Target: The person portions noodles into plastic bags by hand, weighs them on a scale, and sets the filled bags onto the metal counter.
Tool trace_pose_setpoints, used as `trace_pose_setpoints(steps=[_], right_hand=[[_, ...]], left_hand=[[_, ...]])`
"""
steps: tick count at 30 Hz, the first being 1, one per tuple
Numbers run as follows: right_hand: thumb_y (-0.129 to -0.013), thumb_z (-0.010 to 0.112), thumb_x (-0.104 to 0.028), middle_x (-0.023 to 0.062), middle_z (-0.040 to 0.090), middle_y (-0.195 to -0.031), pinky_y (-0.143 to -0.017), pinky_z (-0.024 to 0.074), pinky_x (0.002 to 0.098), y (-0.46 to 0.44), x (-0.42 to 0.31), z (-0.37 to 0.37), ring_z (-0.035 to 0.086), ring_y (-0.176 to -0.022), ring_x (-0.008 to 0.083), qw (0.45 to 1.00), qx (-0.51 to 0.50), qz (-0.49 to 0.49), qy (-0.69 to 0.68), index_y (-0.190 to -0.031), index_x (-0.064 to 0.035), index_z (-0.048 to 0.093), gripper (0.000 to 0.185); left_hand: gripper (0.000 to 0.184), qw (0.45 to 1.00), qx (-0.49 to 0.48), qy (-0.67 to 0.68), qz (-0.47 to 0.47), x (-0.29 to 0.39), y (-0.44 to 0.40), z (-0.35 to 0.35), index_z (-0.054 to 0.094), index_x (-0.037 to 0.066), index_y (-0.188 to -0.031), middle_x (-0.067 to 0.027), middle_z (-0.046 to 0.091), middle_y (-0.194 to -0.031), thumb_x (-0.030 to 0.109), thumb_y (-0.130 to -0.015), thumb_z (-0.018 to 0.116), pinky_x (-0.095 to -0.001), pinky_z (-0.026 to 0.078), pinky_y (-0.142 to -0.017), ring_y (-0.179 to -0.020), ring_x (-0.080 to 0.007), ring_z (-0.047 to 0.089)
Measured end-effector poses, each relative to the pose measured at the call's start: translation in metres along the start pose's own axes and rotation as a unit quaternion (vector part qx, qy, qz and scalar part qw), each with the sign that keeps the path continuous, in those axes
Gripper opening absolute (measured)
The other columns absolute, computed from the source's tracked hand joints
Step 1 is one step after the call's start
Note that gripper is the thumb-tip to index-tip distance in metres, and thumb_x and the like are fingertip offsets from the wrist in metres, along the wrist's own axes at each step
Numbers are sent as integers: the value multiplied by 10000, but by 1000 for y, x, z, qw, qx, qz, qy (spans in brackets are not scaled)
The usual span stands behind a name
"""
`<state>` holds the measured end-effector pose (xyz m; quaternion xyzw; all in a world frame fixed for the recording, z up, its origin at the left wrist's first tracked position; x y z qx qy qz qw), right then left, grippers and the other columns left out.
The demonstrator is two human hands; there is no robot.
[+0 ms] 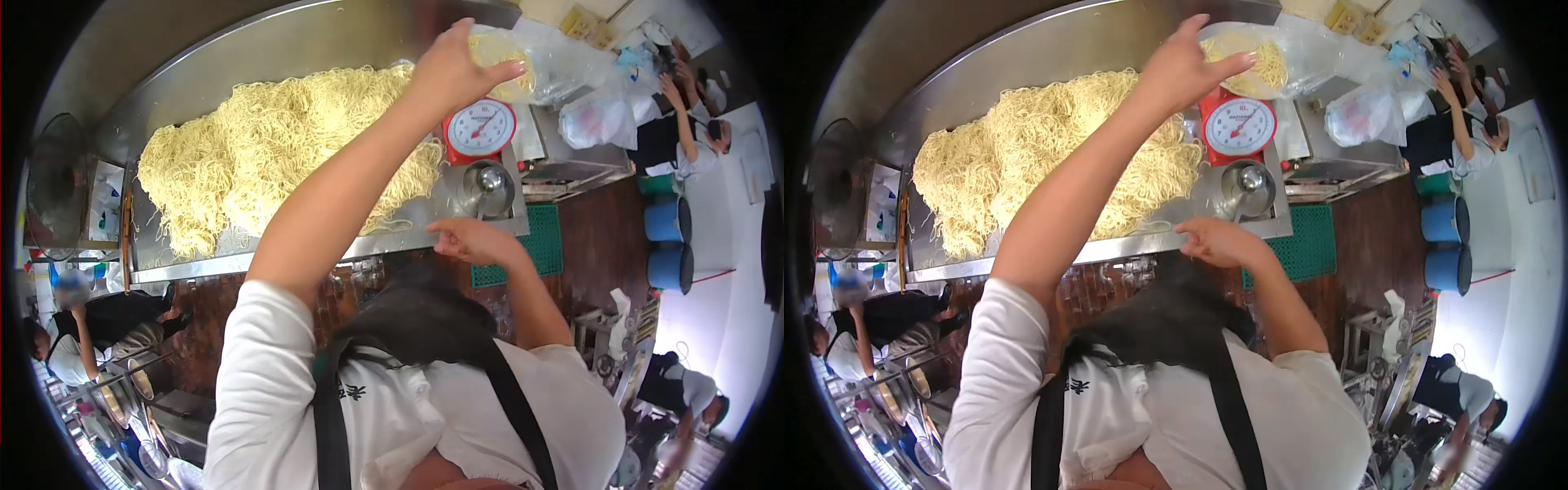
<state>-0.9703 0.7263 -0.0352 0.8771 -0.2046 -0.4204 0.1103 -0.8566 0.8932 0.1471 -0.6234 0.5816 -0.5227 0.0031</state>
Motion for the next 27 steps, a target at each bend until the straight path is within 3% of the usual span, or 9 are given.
trace_pose_setpoints(steps=[1, 5, 7, 8, 12, 17, 20, 25, 27], right_hand=[[-920, 652, -278, 173, 667, -1005, -851, 498, 425, -3, 2, -2, 630, -952, 348, 1000, 10, -3, -11, -1295, -57, 577, 442], [-917, 652, -244, 145, 666, -942, -809, 505, 386, -25, 2, -4, 636, -875, 295, 997, 47, -49, -43, -1273, -37, 597, 415], [-918, 652, -200, 116, 662, -914, -773, 504, 342, -28, 6, -14, 627, -828, 238, 990, 70, -36, -121, -1239, -28, 620, 366], [-918, 652, -179, 102, 660, -900, -755, 503, 320, -29, 7, -21, 622, -805, 210, 984, 78, -30, -160, -1222, -24, 632, 342], [-888, 670, -34, 39, 630, -875, -729, 501, 291, 7, -25, -105, 590, -773, 142, 863, 487, -102, -92, -1221, -46, 644, 334], [-879, 703, -120, 136, 589, -1194, -870, 498, 368, 28, -110, -113, 569, -1049, 235, 731, 651, -200, 46, -1341, -40, 522, 502], [-810, 736, -204, 118, 550, -1248, -1076, 345, 509, -46, -165, -52, 525, -1169, 304, 827, 482, -251, 143, -1293, -98, 550, 528], [-833, 691, -169, 75, 604, -905, -1168, 245, 525, -173, -132, 83, 579, -1079, 264, 968, -4, -26, 248, -1074, -120, 677, 246], [-840, 684, -120, 79, 618, -855, -1175, 236, 528, -171, -177, 64, 592, -1069, 263, 974, 55, -83, 202, -1030, -109, 689, 191]], left_hand=[[605, 995, 69, -70, 34, -9, -15, 23, 582, 17, -1286, -161, 672, -899, 427, -861, 715, -364, 530, -743, -820, -240, 655], [300, 979, -113, 159, -64, -52, -53, 79, 686, 28, -1027, -144, 667, -784, 305, -937, 614, -383, 517, -686, -718, -256, 639], [247, 973, 11, 211, -90, -48, -64, 36, 710, 38, -925, -193, 688, -837, 235, -954, 563, -443, 521, -771, -814, -355, 675], [218, 980, 28, 179, -77, -48, -72, 14, 683, 44, -905, -150, 650, -747, 195, -962, 535, -423, 502, -671, -677, -314, 621], [248, 921, -4, 387, -54, -15, -78, -62, 643, 25, -925, -21, 603, -709, 233, -1016, 544, -239, 452, -517, -568, -104, 546], [296, 986, -70, 147, -41, -27, 25, -177, 647, 35, -917, 10, 529, -623, 275, -1031, 516, -240, 372, -454, -489, -70, 479], [303, 954, -113, 160, -226, -129, 129, -182, 633, 50, -901, 25, 502, -609, 294, -1038, 518, -217, 341, -436, -472, -55, 441], [225, 835, -37, 259, -484, -244, 267, -257, 634, 56, -934, 17, 487, -606, 200, -1038, 496, -238, 357, -439, -469, -65, 419], [221, 856, -28, 291, -426, -252, 275, -301, 627, 46, -962, 24, 474, -601, 196, -1045, 488, -219, 324, -392, -437, -54, 391]])
Point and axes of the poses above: each hand's wrist, its own y-axis away from the middle knuckle, its own z-axis out of the palm, x = y × z, the point moved 7 cm from there along -y, towards the middle knuckle
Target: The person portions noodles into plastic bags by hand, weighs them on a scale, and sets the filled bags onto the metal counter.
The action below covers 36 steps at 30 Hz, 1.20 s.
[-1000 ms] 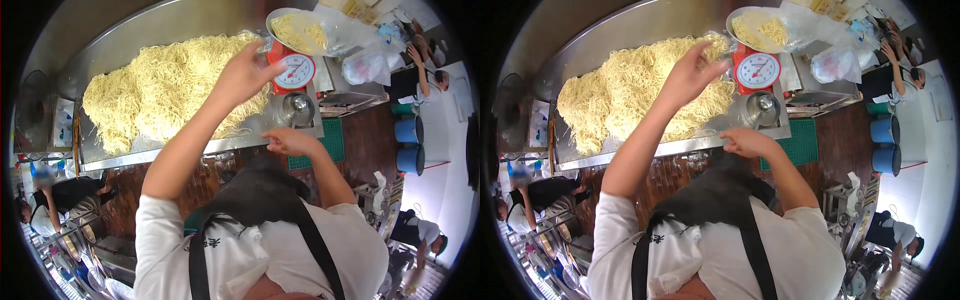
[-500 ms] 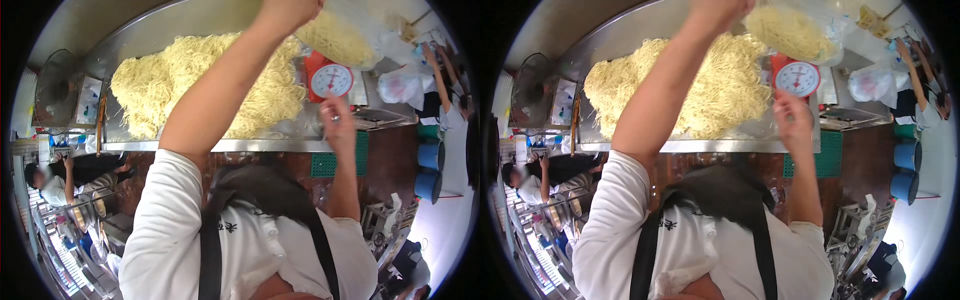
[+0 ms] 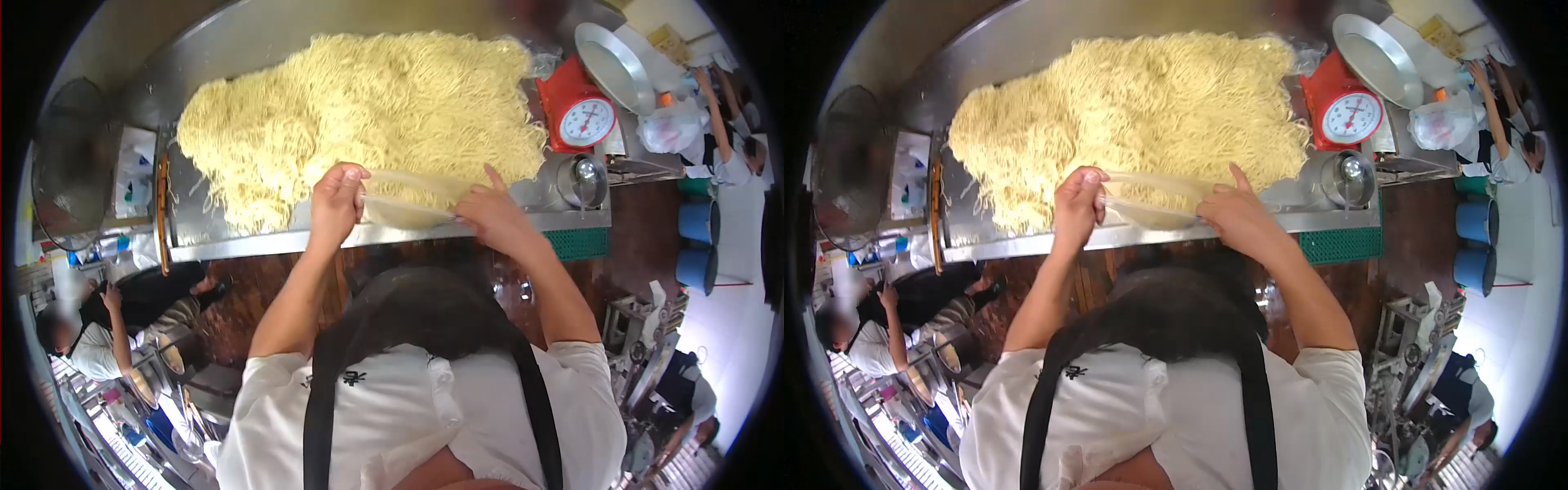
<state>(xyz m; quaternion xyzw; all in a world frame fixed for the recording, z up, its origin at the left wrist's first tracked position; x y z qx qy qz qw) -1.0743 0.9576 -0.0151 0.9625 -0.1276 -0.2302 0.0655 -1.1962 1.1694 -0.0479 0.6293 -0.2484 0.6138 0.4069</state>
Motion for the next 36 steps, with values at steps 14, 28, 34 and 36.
trace_pose_setpoints(steps=[14, 28, 34, 36], right_hand=[[-663, 861, -310, 208, 593, -1164, -893, 462, 462, -89, -55, 135, 567, -1065, 404, 962, 240, -48, -121, -1354, -34, 476, 839], [-987, 579, -201, 121, 670, -857, -756, 489, 352, -94, -61, 109, 647, -841, 258, 874, 315, 184, -320, -904, -15, 673, 224], [-986, 573, -164, 113, 669, -870, -754, 504, 366, -117, -118, 74, 639, -826, 249, 826, 383, 279, -306, -932, -14, 660, 181], [-993, 573, -189, 114, 670, -866, -755, 507, 376, -135, -150, 60, 644, -825, 250, 856, 383, 270, -219, -945, -26, 664, 193]], left_hand=[[182, 933, -145, -292, 152, 21, 22, 14, 643, 51, -1010, -140, 672, -846, 189, -1000, 525, -400, 510, -732, -790, -334, 650], [373, 970, 240, 12, 29, -183, 9, -384, 501, 56, -1321, -34, 606, -979, 196, -976, 528, -300, 512, -614, -753, -130, 588], [449, 954, 299, -31, -6, -196, -18, -547, 453, 110, -1367, -83, 626, -1038, 388, -1019, 507, -296, 535, -676, -772, -163, 602], [488, 952, 295, -72, 33, -208, -42, -612, 455, 78, -1367, -91, 617, -1095, 412, -1017, 514, -327, 535, -735, -871, -172, 603]])
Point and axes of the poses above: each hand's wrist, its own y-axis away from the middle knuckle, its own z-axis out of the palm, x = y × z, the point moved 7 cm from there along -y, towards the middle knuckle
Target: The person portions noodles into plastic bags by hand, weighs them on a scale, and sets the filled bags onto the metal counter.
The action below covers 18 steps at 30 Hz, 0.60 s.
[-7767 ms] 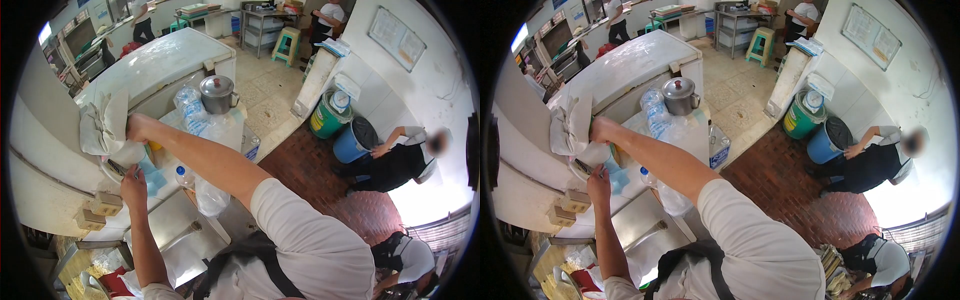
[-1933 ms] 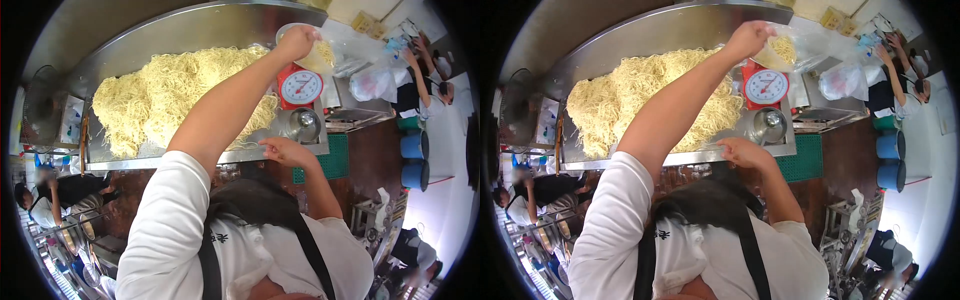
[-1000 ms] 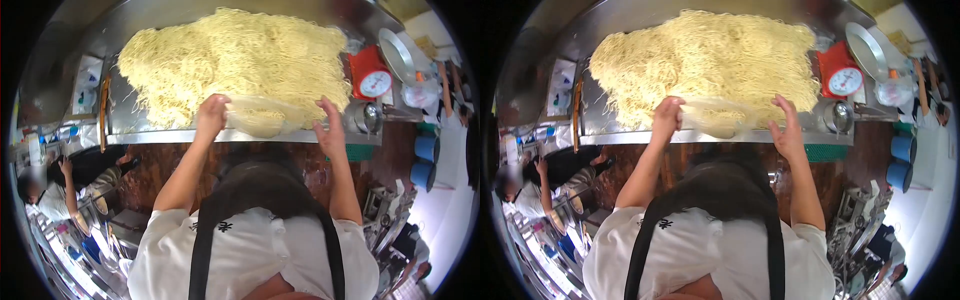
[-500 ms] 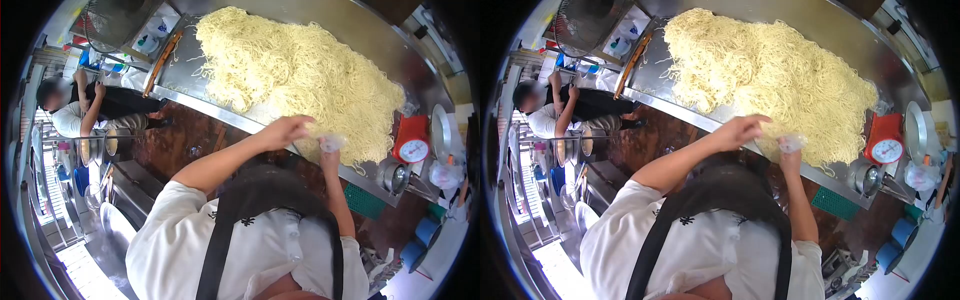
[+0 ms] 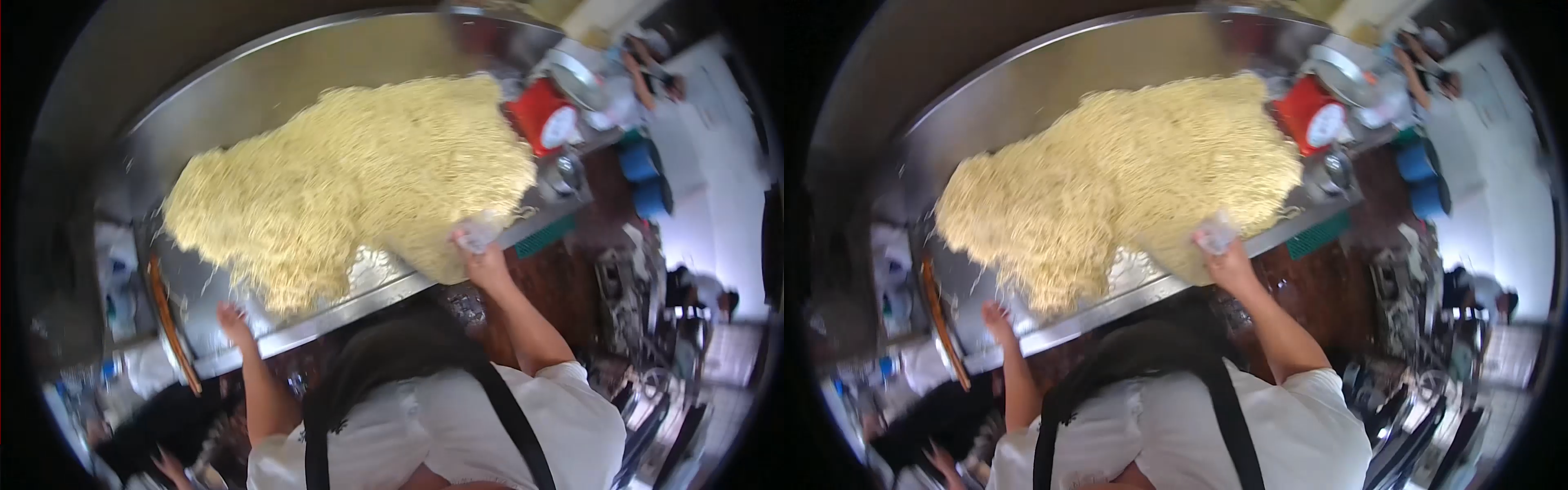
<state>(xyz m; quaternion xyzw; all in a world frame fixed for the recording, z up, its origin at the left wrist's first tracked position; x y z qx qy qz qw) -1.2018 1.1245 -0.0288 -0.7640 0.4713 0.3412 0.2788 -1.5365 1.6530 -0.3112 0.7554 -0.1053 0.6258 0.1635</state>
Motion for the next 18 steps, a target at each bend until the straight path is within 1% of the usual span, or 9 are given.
trace_pose_setpoints(steps=[2, 3, 4, 6, 8, 11, 14, 17, 18], right_hand=[[-994, 583, -228, 116, 672, -863, -749, 504, 378, 6, -15, 5, 646, -821, 248, 999, 46, -18, 18, -946, -34, 668, 217], [-995, 589, -247, 117, 673, -862, -746, 503, 380, 8, -24, 12, 647, -819, 247, 997, 62, -32, 23, -947, -39, 671, 229], [-994, 591, -258, 118, 673, -858, -742, 501, 377, 7, -30, 17, 647, -816, 244, 998, 65, 6, 12, -947, -40, 671, 237], [-994, 596, -280, 121, 672, -851, -733, 498, 373, 8, -38, 27, 646, -811, 239, 994, 67, 80, -20, -947, -43, 672, 253], [-996, 591, -282, 128, 658, -834, -727, 495, 363, 11, -45, 35, 633, -791, 235, 993, 63, 96, -32, -946, -48, 671, 252], [-998, 581, -296, 118, 648, -817, -720, 494, 370, 12, -53, 46, 621, -775, 233, 994, 51, 93, -39, -940, -48, 669, 270], [-996, 579, -292, 137, 660, -825, -710, 494, 379, 16, -57, 53, 630, -766, 259, 995, 52, 72, -50, -965, -45, 668, 265], [-992, 573, -308, 172, 670, -848, -707, 497, 386, 17, -39, 66, 635, -757, 294, 997, -3, 72, -30, -1007, -47, 668, 278], [-991, 571, -317, 185, 671, -859, -710, 498, 393, 18, -25, 73, 638, -767, 315, 994, -28, 104, -29, -1015, -46, 668, 288]], left_hand=[[481, 996, 63, -58, -11, -1, -39, -37, 486, 51, -1335, -78, 617, -1048, 413, -1020, 511, -319, 512, -783, -919, -184, 607], [483, 992, 88, -90, -3, -4, -60, -58, 512, 21, -1308, -108, 630, -1063, 409, -1019, 511, -338, 508, -813, -940, -219, 613], [490, 986, 118, -119, 9, -5, -83, -76, 537, -8, -1280, -137, 642, -1078, 405, -1018, 511, -358, 504, -844, -961, -254, 620], [522, 939, 161, -278, 120, 20, -110, -102, 560, -79, -1243, -216, 643, -1158, 388, -1014, 513, -399, 479, -916, -1026, -335, 618], [556, 951, 194, -235, 56, 38, -115, -110, 553, -121, -1248, -263, 624, -1218, 380, -1011, 516, -430, 456, -958, -1088, -390, 599], [577, 958, 188, -213, 47, 48, -124, -108, 531, -111, -1288, -258, 607, -1249, 392, -1007, 519, -422, 457, -967, -1105, -376, 597], [586, 965, 176, -189, 41, 41, -124, -96, 511, -100, -1314, -249, 584, -1283, 392, -998, 544, -410, 444, -987, -1133, -352, 580], [593, 962, 166, -212, 36, 39, -114, -79, 503, -91, -1326, -232, 580, -1283, 394, -990, 567, -392, 433, -997, -1142, -327, 570], [596, 962, 166, -213, 46, 35, -112, -71, 502, -86, -1330, -224, 581, -1281, 395, -986, 575, -387, 430, -998, -1144, -317, 567]])
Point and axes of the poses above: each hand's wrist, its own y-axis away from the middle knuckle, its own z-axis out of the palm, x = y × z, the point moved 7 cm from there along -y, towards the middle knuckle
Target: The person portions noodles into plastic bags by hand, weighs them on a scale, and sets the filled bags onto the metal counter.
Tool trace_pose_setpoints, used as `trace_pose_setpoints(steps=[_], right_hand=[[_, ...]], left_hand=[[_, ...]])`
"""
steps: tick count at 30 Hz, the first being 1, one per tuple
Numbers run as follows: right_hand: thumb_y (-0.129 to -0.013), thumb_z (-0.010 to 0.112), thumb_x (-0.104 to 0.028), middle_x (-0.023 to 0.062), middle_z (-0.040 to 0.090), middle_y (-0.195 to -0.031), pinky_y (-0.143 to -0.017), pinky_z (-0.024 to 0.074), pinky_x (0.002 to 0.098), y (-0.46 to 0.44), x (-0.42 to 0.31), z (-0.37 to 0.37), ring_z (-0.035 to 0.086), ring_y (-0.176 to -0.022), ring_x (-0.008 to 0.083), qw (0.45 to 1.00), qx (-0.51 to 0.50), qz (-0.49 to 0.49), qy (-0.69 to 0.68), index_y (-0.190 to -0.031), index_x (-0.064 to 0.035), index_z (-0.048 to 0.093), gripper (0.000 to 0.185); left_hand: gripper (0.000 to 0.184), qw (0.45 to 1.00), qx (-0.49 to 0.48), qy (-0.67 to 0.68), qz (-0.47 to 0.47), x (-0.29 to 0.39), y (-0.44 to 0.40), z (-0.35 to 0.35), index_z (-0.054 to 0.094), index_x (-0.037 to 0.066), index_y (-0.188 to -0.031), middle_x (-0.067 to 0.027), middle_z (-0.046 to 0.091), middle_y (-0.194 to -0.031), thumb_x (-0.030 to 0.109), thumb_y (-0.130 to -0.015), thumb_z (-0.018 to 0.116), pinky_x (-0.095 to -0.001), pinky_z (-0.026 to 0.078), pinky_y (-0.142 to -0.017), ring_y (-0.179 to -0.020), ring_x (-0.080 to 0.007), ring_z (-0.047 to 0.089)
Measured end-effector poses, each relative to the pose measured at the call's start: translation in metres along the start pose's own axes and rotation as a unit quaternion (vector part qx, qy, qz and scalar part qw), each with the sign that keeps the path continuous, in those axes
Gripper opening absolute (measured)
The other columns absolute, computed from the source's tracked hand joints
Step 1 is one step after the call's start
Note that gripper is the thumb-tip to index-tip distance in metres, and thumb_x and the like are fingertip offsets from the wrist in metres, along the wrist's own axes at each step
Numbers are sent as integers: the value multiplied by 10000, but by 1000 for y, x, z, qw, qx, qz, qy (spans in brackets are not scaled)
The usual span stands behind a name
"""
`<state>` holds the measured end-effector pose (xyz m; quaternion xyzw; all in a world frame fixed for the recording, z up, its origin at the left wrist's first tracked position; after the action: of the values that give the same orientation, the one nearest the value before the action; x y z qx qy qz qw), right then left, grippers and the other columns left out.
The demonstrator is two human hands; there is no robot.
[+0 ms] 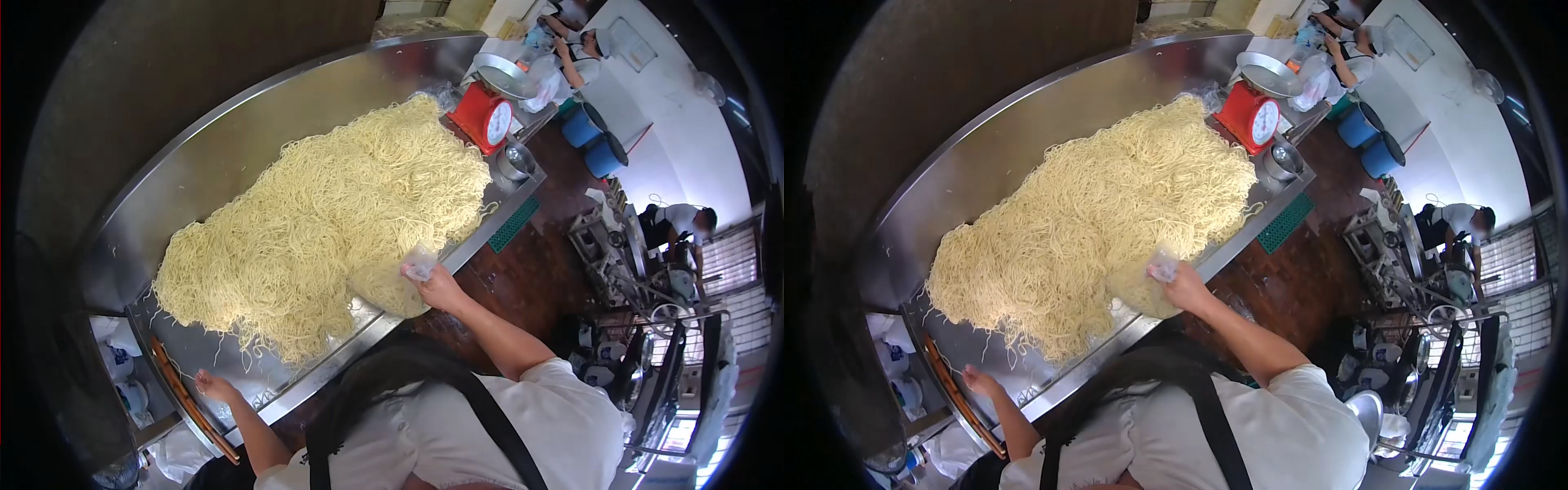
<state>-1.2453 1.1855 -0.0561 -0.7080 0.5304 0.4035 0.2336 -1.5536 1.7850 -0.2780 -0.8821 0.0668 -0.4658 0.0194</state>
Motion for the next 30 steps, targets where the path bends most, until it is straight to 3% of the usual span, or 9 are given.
trace_pose_setpoints(steps=[5, 8, 14, 20, 22, 23, 26, 29, 30], right_hand=[[-982, 568, -368, 231, 673, -894, -738, 504, 437, -2, 66, 34, 652, -841, 398, 997, -37, 64, 34, -1021, -39, 671, 347], [-981, 582, -274, 203, 683, -920, -766, 510, 420, 0, 73, 43, 661, -851, 346, 999, -25, 23, 11, -1016, -15, 659, 272], [-972, 588, -258, 214, 682, -951, -778, 515, 419, 2, 73, 43, 658, -883, 376, 996, -63, 38, 43, -1049, -27, 664, 255], [-974, 582, -260, 217, 683, -997, -828, 519, 428, 3, 86, 54, 658, -946, 398, 989, -115, -15, 93, -1127, -32, 648, 283], [-955, 576, -198, 213, 680, -1044, -861, 519, 424, 4, 66, 47, 648, -993, 400, 996, -12, -75, 45, -1162, -42, 648, 269], [-947, 564, -161, 192, 684, -1083, -877, 518, 415, 5, 65, 48, 649, -1013, 376, 993, -33, -100, 58, -1158, -53, 663, 257], [-959, 542, -159, 174, 693, -1080, -882, 515, 416, 5, 70, 51, 656, -1021, 352, 990, -118, -5, 75, -1130, -48, 674, 243], [-977, 543, -211, 174, 700, -1036, -861, 515, 411, 4, 65, 49, 664, -1000, 337, 993, -92, -56, 53, -1123, -42, 674, 259], [-977, 548, -224, 175, 699, -1026, -857, 513, 408, 4, 63, 46, 665, -990, 331, 996, -87, -10, 22, -1119, -39, 674, 265]], left_hand=[[587, 997, -1, 77, -9, 15, 23, 12, 502, -60, -1346, -182, 584, -1254, 384, -975, 604, -359, 430, -986, -1122, -271, 565], [560, 996, -20, 89, -9, 18, 28, 15, 509, -48, -1341, -156, 589, -1232, 356, -969, 618, -346, 432, -974, -1100, -248, 564], [477, 991, -53, 120, 5, 28, 38, 26, 482, -27, -1356, -111, 612, -1139, 192, -955, 618, -325, 452, -920, -1010, -217, 580], [472, 988, -82, 121, 40, 17, 44, 15, 458, -24, -1367, -97, 587, -1087, 136, -947, 603, -310, 458, -887, -968, -176, 564], [474, 978, -74, 193, 43, 4, 33, 51, 453, -22, -1368, -95, 571, -1080, 132, -946, 603, -315, 460, -885, -972, -182, 557], [472, 977, -70, 199, 34, 0, 33, 55, 448, -17, -1372, -93, 555, -1067, 122, -948, 600, -328, 470, -878, -984, -197, 550], [448, 985, -54, 163, 31, 28, 47, 44, 460, -13, -1359, -103, 562, -1064, 122, -954, 598, -342, 479, -869, -974, -211, 557], [442, 996, -44, 34, 74, 38, 49, 40, 459, -12, -1362, -128, 586, -1124, 153, -972, 583, -349, 485, -881, -991, -219, 576], [434, 996, -44, 31, 68, 34, 47, 41, 465, -6, -1360, -145, 590, -1162, 171, -980, 576, -352, 488, -887, -1008, -226, 585]])
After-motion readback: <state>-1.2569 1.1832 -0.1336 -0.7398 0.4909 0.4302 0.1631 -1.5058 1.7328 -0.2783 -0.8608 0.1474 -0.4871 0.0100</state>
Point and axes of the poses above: each hand's wrist, its own y-axis away from the middle knuckle, its own z-axis out of the palm, x = y × z, the point moved 7 cm from there along -y, towards the middle knuckle
